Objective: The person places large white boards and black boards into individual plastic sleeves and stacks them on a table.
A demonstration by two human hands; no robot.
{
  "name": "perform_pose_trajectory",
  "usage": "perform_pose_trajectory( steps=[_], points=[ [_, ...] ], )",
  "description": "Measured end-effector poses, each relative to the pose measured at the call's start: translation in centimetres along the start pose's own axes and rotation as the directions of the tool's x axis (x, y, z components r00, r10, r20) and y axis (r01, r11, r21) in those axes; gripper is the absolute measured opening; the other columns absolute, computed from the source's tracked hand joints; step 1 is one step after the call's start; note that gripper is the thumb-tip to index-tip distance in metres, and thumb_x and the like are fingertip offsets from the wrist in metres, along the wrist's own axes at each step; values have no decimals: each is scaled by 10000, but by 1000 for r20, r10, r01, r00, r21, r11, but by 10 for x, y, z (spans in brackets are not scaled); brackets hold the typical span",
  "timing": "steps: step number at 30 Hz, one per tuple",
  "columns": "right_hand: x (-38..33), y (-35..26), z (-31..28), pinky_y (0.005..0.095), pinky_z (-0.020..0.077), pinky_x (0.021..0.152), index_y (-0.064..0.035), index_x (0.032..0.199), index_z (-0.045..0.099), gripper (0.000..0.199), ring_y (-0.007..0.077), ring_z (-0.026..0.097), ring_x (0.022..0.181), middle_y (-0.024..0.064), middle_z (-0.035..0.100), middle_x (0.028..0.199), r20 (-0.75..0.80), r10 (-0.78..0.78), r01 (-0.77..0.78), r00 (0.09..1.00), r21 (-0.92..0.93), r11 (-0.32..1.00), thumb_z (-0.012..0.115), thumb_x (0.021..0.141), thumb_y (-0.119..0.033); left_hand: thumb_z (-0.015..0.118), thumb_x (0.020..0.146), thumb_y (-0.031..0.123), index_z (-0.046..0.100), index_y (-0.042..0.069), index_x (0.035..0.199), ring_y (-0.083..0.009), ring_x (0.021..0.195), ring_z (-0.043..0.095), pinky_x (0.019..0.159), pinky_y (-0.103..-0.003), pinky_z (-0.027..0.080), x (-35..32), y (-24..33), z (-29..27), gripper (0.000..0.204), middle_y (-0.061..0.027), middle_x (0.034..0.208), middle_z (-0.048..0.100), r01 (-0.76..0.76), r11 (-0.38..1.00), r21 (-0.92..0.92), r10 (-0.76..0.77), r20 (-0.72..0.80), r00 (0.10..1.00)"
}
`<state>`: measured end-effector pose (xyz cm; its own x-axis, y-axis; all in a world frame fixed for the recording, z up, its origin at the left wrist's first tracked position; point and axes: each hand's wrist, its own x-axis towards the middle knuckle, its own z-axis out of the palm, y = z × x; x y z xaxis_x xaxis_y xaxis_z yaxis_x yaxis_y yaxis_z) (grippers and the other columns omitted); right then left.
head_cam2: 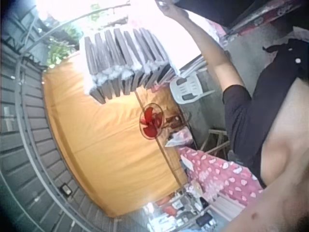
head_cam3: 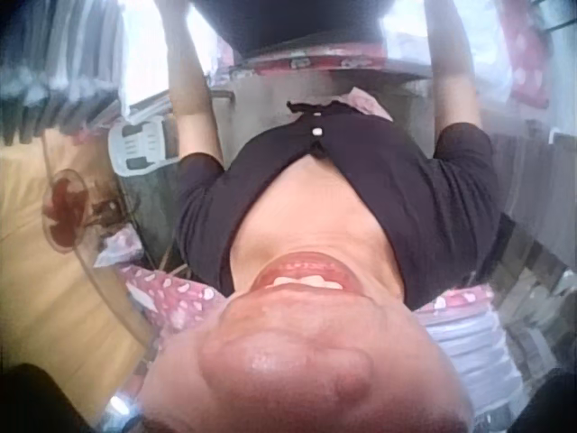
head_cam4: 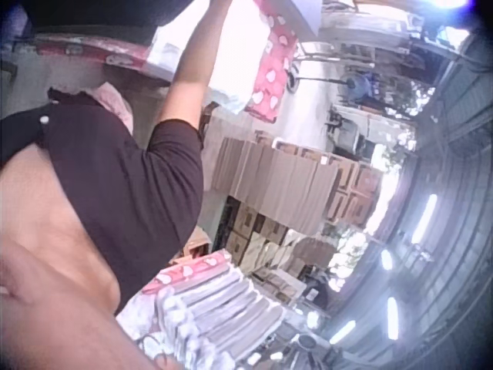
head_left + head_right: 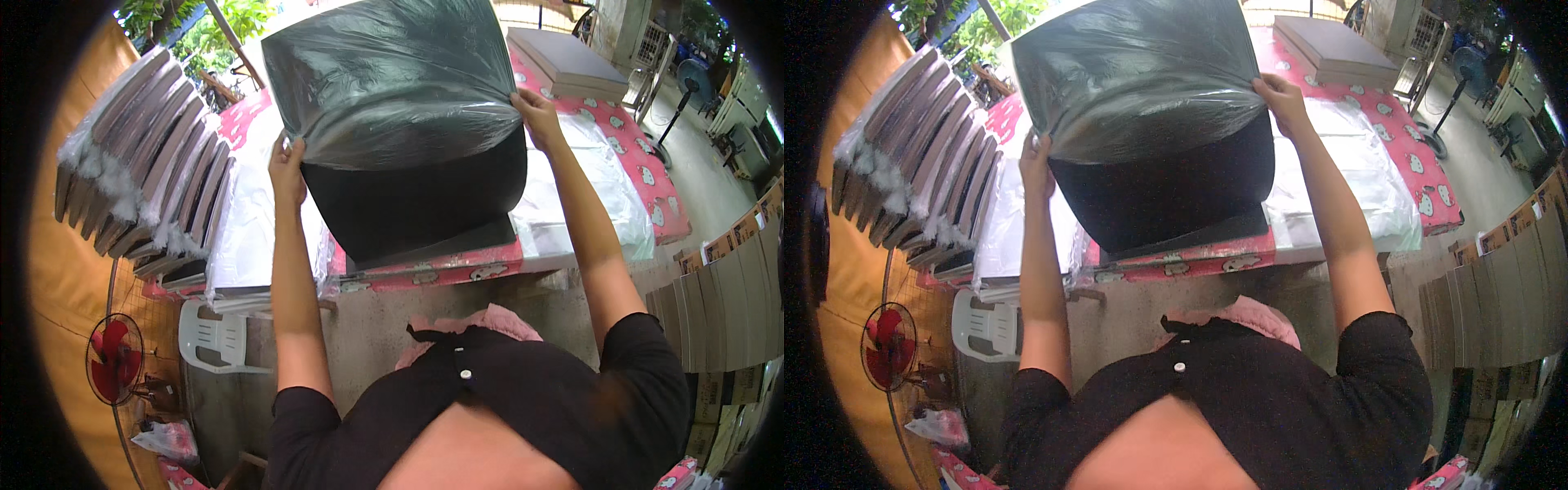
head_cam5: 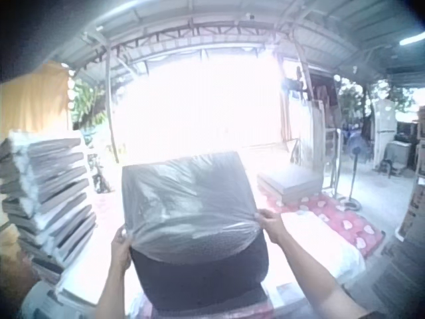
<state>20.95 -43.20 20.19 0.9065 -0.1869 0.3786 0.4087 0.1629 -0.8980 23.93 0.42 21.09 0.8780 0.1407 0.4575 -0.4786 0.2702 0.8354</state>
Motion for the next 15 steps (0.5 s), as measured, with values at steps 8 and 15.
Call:
perform_pose_trajectory(
  steps=[8,15],
  points=[
    [22,-8,32,249,402,504,-22,987,532,330,108,509,619,81,565,793,-90,232,-248,969,-403,881,658,718,-166,571,785,39,384,29,1159,-179,761,553,647,-304,474,13,-10,-12,418,-136,852,567,309,951,7,-305,-152,940],
    [-105,49,-39,315,324,916,36,1217,360,769,272,418,1112,211,463,1161,137,539,-255,831,-767,589,722,613,-274,749,602,149,174,-25,1266,-242,1009,486,827,-319,425,-111,-8,-2,896,-217,1148,422,555,511,656,-766,56,640]
  ],
)
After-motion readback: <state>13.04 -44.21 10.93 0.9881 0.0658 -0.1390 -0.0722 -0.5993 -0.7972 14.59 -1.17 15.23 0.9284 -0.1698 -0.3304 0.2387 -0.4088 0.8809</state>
